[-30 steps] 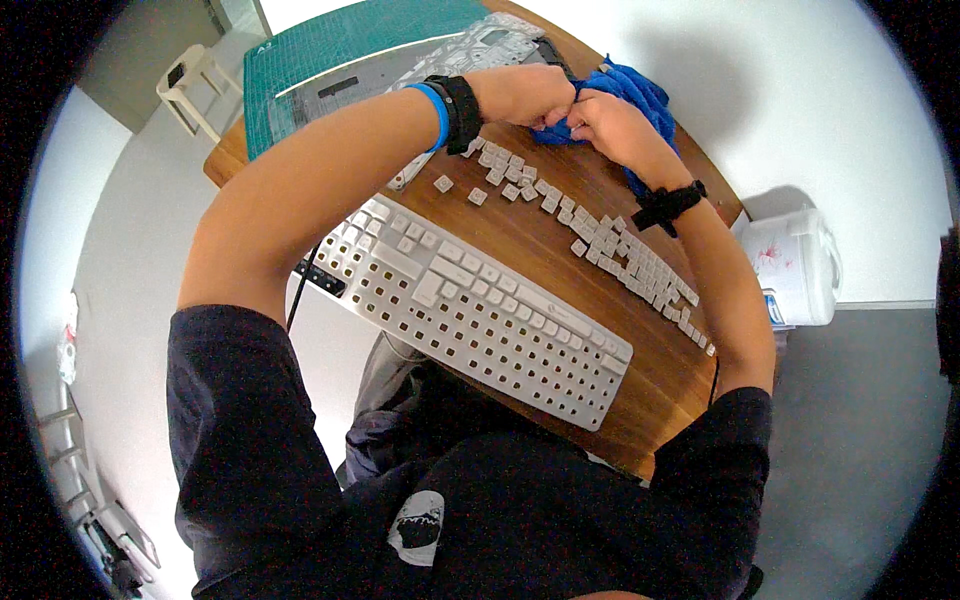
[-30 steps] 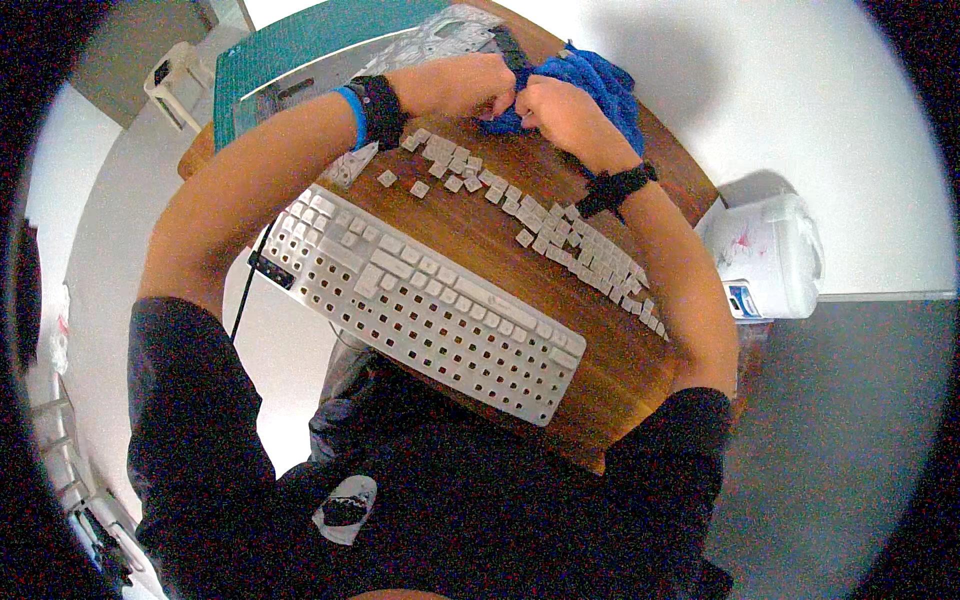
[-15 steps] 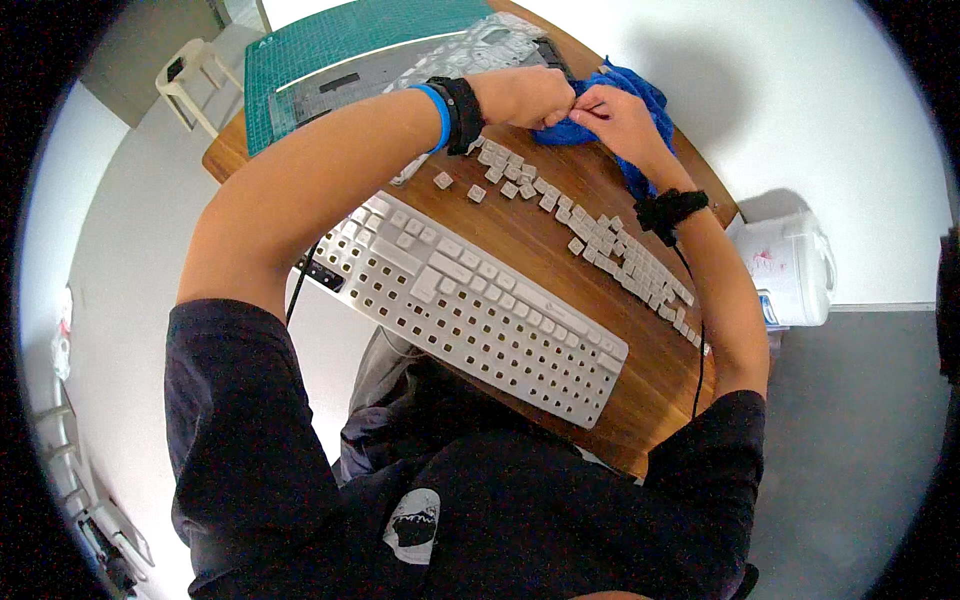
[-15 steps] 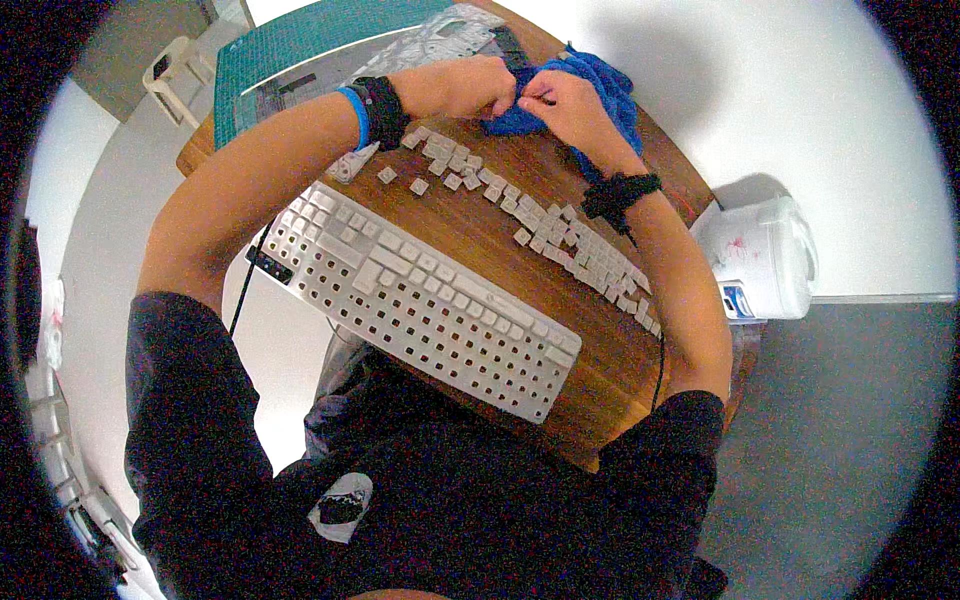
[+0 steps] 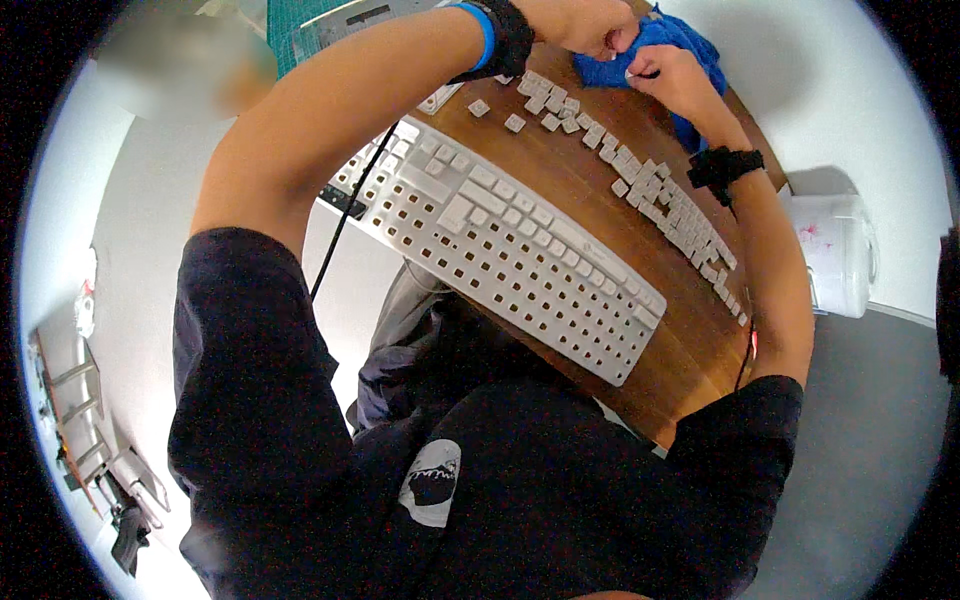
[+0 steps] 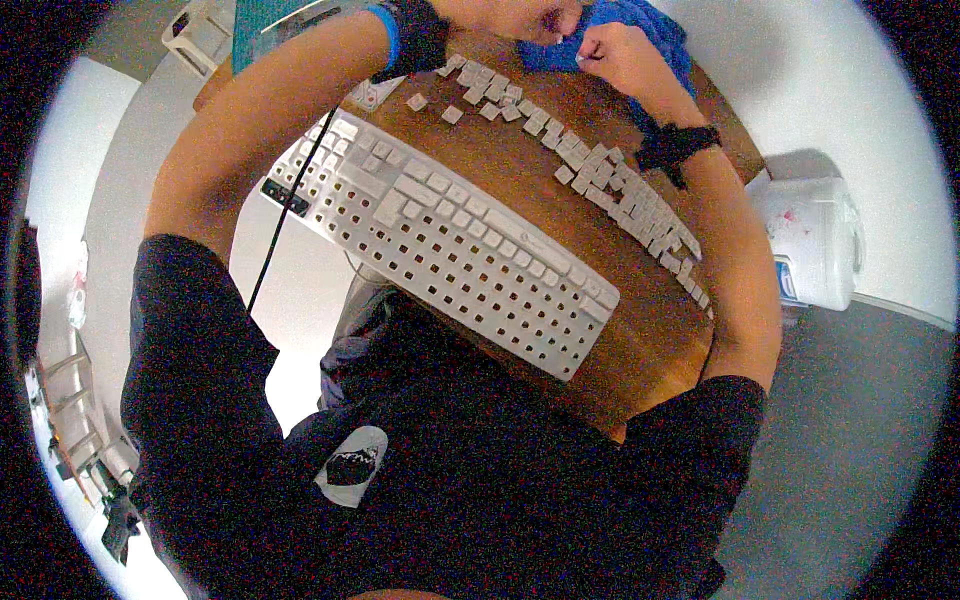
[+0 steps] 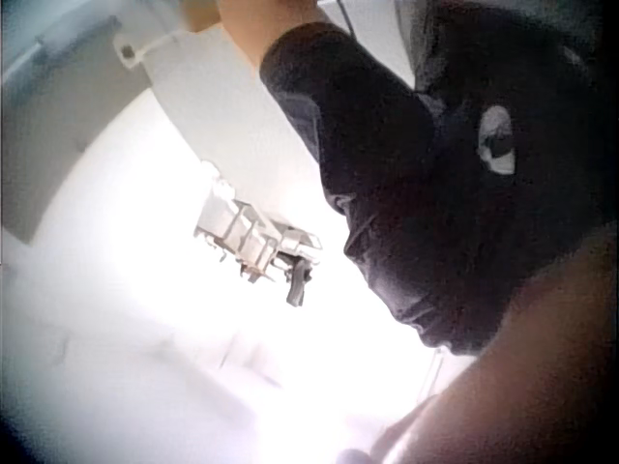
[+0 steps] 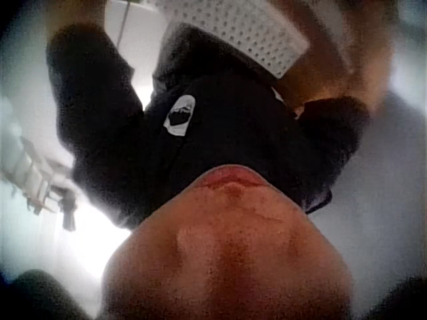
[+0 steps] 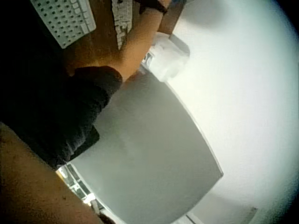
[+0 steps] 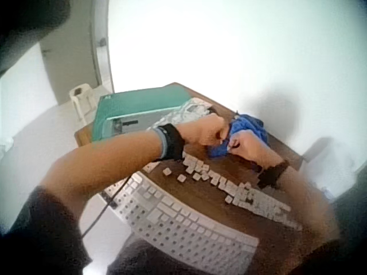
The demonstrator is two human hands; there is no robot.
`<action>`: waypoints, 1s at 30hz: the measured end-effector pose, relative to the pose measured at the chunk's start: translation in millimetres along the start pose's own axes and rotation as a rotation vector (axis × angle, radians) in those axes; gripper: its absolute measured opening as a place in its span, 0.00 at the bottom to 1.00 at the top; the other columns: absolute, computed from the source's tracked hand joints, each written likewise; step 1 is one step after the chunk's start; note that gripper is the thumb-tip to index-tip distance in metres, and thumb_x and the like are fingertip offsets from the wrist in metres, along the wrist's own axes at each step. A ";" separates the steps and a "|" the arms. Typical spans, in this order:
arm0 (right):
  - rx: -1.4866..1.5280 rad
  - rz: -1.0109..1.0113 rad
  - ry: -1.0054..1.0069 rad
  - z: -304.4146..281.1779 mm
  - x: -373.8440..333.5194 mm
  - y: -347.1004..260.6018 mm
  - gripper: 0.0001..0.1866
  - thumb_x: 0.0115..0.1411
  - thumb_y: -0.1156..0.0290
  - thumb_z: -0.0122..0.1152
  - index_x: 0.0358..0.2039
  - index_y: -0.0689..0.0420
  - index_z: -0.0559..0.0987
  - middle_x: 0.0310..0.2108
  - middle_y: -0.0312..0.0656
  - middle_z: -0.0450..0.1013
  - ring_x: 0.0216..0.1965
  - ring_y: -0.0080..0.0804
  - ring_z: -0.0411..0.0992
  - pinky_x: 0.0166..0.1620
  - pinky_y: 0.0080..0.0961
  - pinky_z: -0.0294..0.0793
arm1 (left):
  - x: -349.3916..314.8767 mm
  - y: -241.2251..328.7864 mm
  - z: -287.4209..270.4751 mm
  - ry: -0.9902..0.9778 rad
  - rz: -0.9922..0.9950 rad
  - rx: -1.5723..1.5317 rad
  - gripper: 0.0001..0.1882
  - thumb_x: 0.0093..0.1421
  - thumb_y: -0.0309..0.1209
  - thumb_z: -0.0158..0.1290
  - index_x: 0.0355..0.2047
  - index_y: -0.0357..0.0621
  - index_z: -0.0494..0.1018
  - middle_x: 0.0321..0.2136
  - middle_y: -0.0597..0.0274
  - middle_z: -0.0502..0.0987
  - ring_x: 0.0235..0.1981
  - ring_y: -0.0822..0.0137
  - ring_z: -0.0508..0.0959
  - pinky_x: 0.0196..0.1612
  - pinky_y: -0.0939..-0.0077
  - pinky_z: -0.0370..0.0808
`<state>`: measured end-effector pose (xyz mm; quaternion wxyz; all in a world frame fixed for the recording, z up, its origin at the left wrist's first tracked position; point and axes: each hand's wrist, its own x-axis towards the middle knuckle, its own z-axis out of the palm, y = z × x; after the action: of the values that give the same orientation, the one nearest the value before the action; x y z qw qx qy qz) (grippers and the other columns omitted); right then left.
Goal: The person assembles a white mechanical keyboard by placing individual keycaps onto the keyboard base. They pick up keycaps from a pile on the table, wipe them with a blue cloth, and press them into place on the keyboard.
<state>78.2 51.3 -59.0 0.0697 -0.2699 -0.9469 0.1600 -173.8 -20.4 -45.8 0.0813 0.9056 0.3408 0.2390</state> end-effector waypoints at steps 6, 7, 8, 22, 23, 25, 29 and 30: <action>-0.042 -0.029 0.019 2.4 1.5 -2.2 0.10 0.62 0.74 0.77 0.38 0.64 0.84 0.36 0.48 0.85 0.39 0.37 0.85 0.47 0.33 0.84 | -8.0 -4.6 3.2 -0.152 -0.059 0.041 0.04 0.56 0.25 0.65 0.31 0.39 0.83 0.30 0.42 0.84 0.31 0.41 0.82 0.35 0.52 0.77; -0.035 -0.013 0.011 2.3 -0.9 -1.0 0.09 0.62 0.74 0.77 0.38 0.64 0.84 0.36 0.48 0.85 0.39 0.37 0.85 0.47 0.33 0.84 | -13.3 -8.1 6.1 -0.088 -0.046 -0.012 0.04 0.56 0.26 0.65 0.30 0.39 0.82 0.29 0.42 0.83 0.31 0.40 0.82 0.36 0.51 0.77; -0.027 -0.027 0.029 3.8 -2.5 3.5 0.10 0.62 0.74 0.76 0.38 0.64 0.84 0.36 0.48 0.85 0.39 0.37 0.85 0.47 0.33 0.84 | -17.7 -11.6 8.5 -0.025 -0.033 -0.065 0.04 0.56 0.26 0.65 0.29 0.40 0.81 0.29 0.42 0.83 0.32 0.40 0.82 0.36 0.51 0.77; -0.121 -0.111 0.107 14.0 -4.1 18.2 0.09 0.63 0.73 0.74 0.37 0.61 0.80 0.34 0.50 0.82 0.36 0.44 0.82 0.44 0.37 0.82 | -31.2 50.2 -42.8 -0.217 -0.071 0.193 0.07 0.58 0.28 0.64 0.29 0.42 0.75 0.24 0.47 0.79 0.29 0.46 0.80 0.35 0.53 0.75; -0.138 -0.108 0.104 13.4 -3.7 21.3 0.09 0.64 0.73 0.74 0.38 0.61 0.80 0.34 0.50 0.82 0.36 0.44 0.82 0.44 0.37 0.82 | -34.4 46.3 -46.2 -0.240 -0.069 0.135 0.07 0.58 0.26 0.64 0.29 0.42 0.75 0.23 0.47 0.78 0.28 0.48 0.80 0.35 0.55 0.75; -0.141 -0.135 0.082 6.1 5.7 18.8 0.08 0.64 0.73 0.73 0.39 0.61 0.81 0.34 0.50 0.82 0.36 0.43 0.82 0.44 0.37 0.82 | -54.3 58.9 -75.5 -0.293 -0.103 0.040 0.07 0.57 0.24 0.64 0.29 0.40 0.75 0.23 0.49 0.78 0.27 0.53 0.79 0.34 0.58 0.74; -0.042 -0.041 0.130 -3.6 7.0 3.5 0.08 0.65 0.75 0.70 0.42 0.60 0.81 0.36 0.48 0.82 0.38 0.37 0.83 0.44 0.34 0.82 | -96.9 101.8 -98.4 -0.167 -0.208 -0.094 0.06 0.56 0.21 0.63 0.31 0.37 0.76 0.24 0.50 0.78 0.26 0.57 0.78 0.33 0.62 0.73; -0.069 0.015 0.027 -24.4 -3.8 -35.4 0.14 0.62 0.71 0.75 0.47 0.59 0.85 0.43 0.49 0.80 0.42 0.45 0.80 0.47 0.36 0.79 | -102.9 110.0 -100.7 -0.177 -0.233 -0.055 0.06 0.56 0.21 0.64 0.32 0.36 0.77 0.24 0.50 0.79 0.26 0.57 0.78 0.32 0.63 0.73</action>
<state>69.4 27.3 -24.2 0.0718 -0.2813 -0.9489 0.1240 -226.6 -172.5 37.3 0.1630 0.8749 0.4286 0.1561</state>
